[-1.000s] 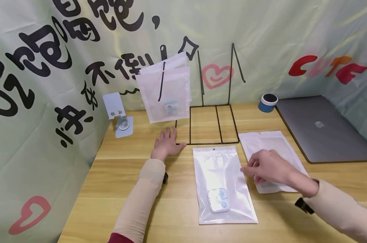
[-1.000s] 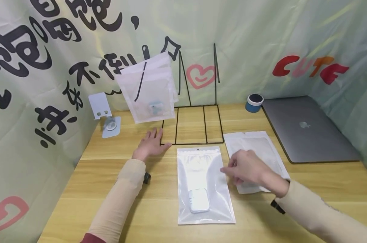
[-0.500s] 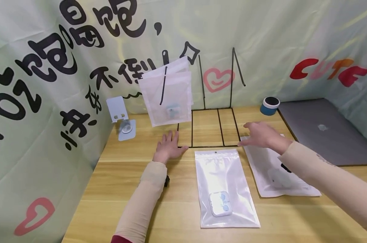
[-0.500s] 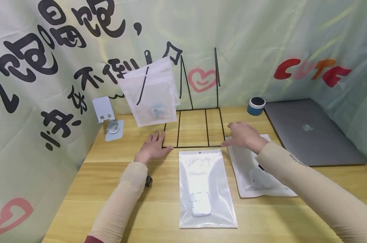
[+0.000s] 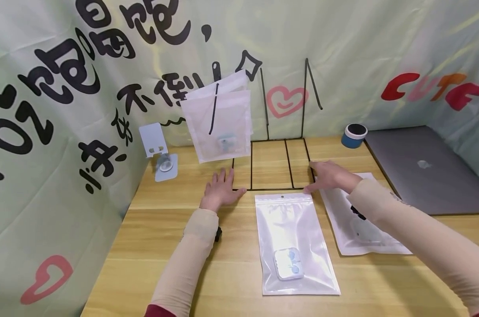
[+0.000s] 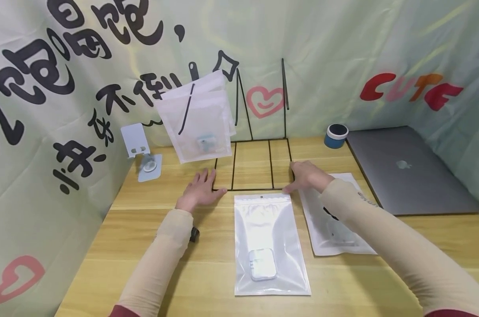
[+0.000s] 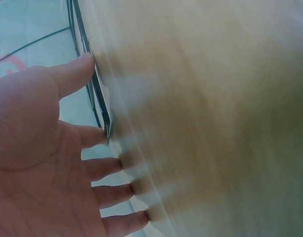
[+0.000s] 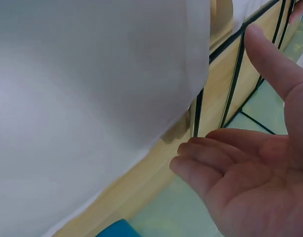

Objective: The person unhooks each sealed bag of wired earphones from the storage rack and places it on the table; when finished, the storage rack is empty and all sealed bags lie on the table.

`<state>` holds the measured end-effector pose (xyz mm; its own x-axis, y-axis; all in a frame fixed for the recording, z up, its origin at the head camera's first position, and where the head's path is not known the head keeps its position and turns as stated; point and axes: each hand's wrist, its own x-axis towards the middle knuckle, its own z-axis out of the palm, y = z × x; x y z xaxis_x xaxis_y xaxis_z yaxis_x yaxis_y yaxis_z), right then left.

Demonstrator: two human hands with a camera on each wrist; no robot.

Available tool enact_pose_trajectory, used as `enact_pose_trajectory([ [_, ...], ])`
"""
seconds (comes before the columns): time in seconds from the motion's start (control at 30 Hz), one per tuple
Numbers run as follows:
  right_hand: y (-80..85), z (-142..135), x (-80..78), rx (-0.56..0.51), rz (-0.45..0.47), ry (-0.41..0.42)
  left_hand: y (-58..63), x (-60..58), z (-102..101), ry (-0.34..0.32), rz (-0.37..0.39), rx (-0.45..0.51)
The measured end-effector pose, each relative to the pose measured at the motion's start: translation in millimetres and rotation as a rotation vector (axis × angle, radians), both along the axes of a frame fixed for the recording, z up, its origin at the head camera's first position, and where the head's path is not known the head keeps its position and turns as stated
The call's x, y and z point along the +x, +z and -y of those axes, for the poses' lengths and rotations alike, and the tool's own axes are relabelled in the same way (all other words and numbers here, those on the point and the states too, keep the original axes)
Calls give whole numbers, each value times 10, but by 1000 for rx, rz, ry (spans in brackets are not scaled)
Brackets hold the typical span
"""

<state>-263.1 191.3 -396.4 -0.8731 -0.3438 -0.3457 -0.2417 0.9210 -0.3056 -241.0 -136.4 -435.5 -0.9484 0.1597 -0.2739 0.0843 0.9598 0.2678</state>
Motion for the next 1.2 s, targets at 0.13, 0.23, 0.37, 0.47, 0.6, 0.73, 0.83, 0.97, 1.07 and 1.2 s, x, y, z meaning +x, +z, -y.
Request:
enact_pose_trajectory([
  [0.13, -27, 34, -17, 9, 12, 3, 3, 0, -13, 6, 9, 7],
  [0.23, -48, 39, -31, 20, 10, 1, 6, 5, -18, 12, 14, 10],
  [0.37, -62, 40, -39, 17, -18, 13, 12, 7, -12, 18, 11, 8],
  [0.47, -75, 39, -39, 7, -40, 13, 19, 6, -9, 19, 11, 11],
  [0.6, -98, 37, -55, -17, -32, -25, 31, 9, -9, 17, 14, 14],
  [0.73, -118, 43, -75, -23, -30, -51, 44, 21, -8, 19, 14, 11],
  [0.83, -135, 41, -82, -14, -45, -52, 53, 27, -11, 19, 11, 10],
  [0.97, -153, 26, -84, -16, -52, -57, 64, 26, -18, 16, 4, 15],
  [1.07, -161, 18, -79, -23, -55, -64, 69, 27, -26, 11, 5, 25],
  [1.2, -155, 15, -62, -28, -60, -71, 75, 40, -13, 7, 11, 40],
])
